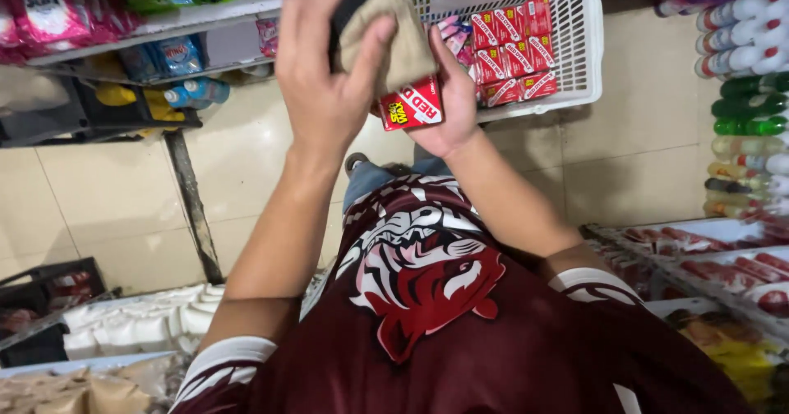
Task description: Wiping down boxes of floor wax with a cloth and organizing them in a basket and on shelves.
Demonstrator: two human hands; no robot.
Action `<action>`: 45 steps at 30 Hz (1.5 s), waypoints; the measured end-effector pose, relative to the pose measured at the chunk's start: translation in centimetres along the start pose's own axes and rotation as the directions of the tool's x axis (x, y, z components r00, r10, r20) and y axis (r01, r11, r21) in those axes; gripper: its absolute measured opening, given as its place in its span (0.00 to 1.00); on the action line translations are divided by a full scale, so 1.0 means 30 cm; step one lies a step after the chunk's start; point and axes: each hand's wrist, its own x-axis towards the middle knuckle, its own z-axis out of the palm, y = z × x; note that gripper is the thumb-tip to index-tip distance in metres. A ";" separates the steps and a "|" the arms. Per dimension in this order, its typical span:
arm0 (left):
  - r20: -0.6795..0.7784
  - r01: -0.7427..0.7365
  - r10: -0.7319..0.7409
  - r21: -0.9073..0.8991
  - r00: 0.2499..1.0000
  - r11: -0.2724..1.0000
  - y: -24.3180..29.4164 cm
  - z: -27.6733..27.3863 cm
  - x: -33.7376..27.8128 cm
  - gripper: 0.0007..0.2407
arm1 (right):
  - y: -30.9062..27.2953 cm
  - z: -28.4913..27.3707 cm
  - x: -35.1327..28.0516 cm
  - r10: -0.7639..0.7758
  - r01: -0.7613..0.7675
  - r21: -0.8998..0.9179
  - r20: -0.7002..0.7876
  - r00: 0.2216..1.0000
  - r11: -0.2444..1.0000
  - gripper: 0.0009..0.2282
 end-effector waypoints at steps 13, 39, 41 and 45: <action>0.151 -0.042 0.045 -0.018 0.988 0.999 0.015 0.198 -0.141 0.20 | -0.174 -0.115 -0.045 0.058 -0.058 0.045 0.012 0.998 0.997 0.23; 0.026 0.074 -0.072 -0.076 0.997 0.994 0.003 0.296 -0.151 0.16 | -0.227 -0.123 -0.117 0.028 -0.027 -0.089 0.006 1.000 0.996 0.19; 0.036 0.091 -0.088 -0.082 0.995 0.992 0.069 0.256 -0.110 0.15 | -0.217 -0.128 -0.131 0.033 -0.034 -0.039 -0.034 0.999 0.999 0.19; 0.102 0.112 -0.100 -0.115 0.990 0.987 0.083 0.259 -0.113 0.16 | -0.218 -0.147 -0.142 0.007 -0.009 -0.030 -0.081 0.997 1.000 0.19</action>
